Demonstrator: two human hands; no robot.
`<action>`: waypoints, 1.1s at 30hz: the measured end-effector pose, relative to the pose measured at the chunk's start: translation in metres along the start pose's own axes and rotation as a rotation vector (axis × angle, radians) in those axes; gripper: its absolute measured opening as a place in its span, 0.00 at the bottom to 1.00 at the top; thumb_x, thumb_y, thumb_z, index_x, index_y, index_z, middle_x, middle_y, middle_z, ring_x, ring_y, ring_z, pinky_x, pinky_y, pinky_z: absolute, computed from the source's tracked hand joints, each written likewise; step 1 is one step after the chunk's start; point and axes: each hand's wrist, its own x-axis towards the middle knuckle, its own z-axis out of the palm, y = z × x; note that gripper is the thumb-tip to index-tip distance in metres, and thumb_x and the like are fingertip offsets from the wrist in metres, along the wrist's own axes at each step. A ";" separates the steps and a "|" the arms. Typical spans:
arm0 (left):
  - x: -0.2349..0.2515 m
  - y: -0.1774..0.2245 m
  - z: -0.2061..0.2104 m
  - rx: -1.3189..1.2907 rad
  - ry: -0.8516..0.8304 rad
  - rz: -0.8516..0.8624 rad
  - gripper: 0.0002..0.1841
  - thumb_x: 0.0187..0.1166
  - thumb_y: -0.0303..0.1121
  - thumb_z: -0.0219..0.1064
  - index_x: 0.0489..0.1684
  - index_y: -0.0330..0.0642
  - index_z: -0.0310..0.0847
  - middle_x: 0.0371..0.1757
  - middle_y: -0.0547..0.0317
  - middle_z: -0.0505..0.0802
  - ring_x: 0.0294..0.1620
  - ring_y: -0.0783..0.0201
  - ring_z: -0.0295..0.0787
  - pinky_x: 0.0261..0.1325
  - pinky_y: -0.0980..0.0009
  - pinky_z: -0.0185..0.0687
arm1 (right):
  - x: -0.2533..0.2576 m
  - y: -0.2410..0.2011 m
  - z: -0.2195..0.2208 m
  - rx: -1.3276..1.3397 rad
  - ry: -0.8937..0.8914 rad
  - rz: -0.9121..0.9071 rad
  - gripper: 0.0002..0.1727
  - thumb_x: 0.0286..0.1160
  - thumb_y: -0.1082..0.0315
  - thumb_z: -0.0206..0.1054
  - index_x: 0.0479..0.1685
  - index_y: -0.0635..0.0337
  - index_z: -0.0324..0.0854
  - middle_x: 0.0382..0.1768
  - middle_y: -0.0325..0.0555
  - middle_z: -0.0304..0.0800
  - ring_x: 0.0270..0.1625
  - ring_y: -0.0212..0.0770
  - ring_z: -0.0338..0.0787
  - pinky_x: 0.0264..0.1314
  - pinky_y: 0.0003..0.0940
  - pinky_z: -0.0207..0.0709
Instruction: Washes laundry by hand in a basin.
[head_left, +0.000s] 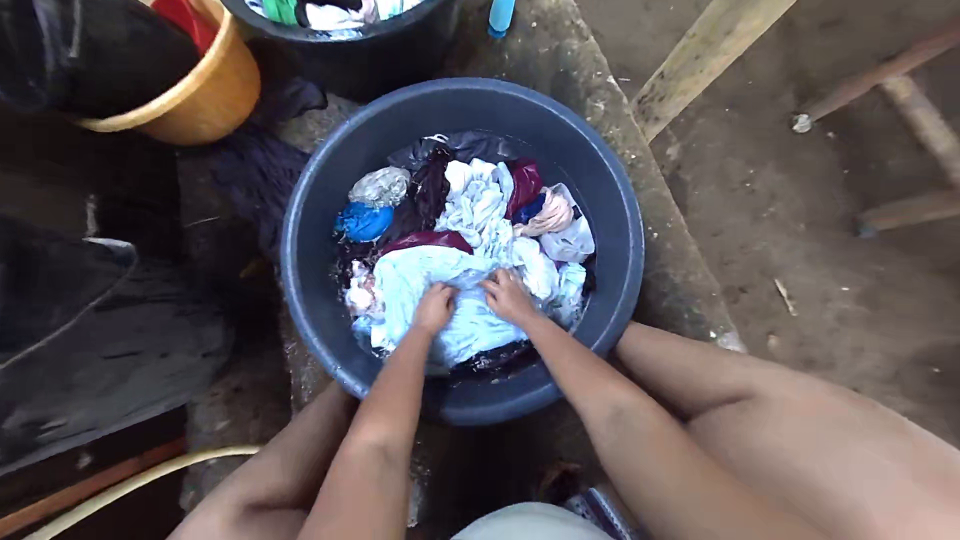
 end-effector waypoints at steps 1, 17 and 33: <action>-0.002 -0.007 0.000 -0.001 0.019 -0.015 0.19 0.87 0.31 0.56 0.73 0.38 0.82 0.75 0.40 0.84 0.80 0.44 0.77 0.85 0.49 0.68 | 0.000 0.009 -0.001 0.000 0.003 -0.025 0.21 0.86 0.61 0.56 0.73 0.42 0.85 0.76 0.64 0.78 0.82 0.64 0.72 0.85 0.63 0.59; -0.015 -0.011 -0.008 0.140 -0.019 -0.223 0.26 0.84 0.30 0.63 0.84 0.47 0.71 0.83 0.40 0.77 0.83 0.35 0.72 0.78 0.35 0.71 | -0.003 -0.007 -0.002 0.153 0.113 0.327 0.25 0.80 0.58 0.70 0.69 0.67 0.81 0.75 0.67 0.77 0.82 0.64 0.74 0.84 0.59 0.66; -0.092 0.030 0.000 0.256 -0.211 -0.101 0.33 0.83 0.26 0.61 0.90 0.57 0.65 0.92 0.41 0.64 0.93 0.34 0.52 0.85 0.27 0.49 | -0.059 -0.050 -0.010 0.343 -0.109 0.513 0.46 0.69 0.64 0.79 0.90 0.62 0.60 0.83 0.70 0.68 0.86 0.68 0.68 0.86 0.65 0.61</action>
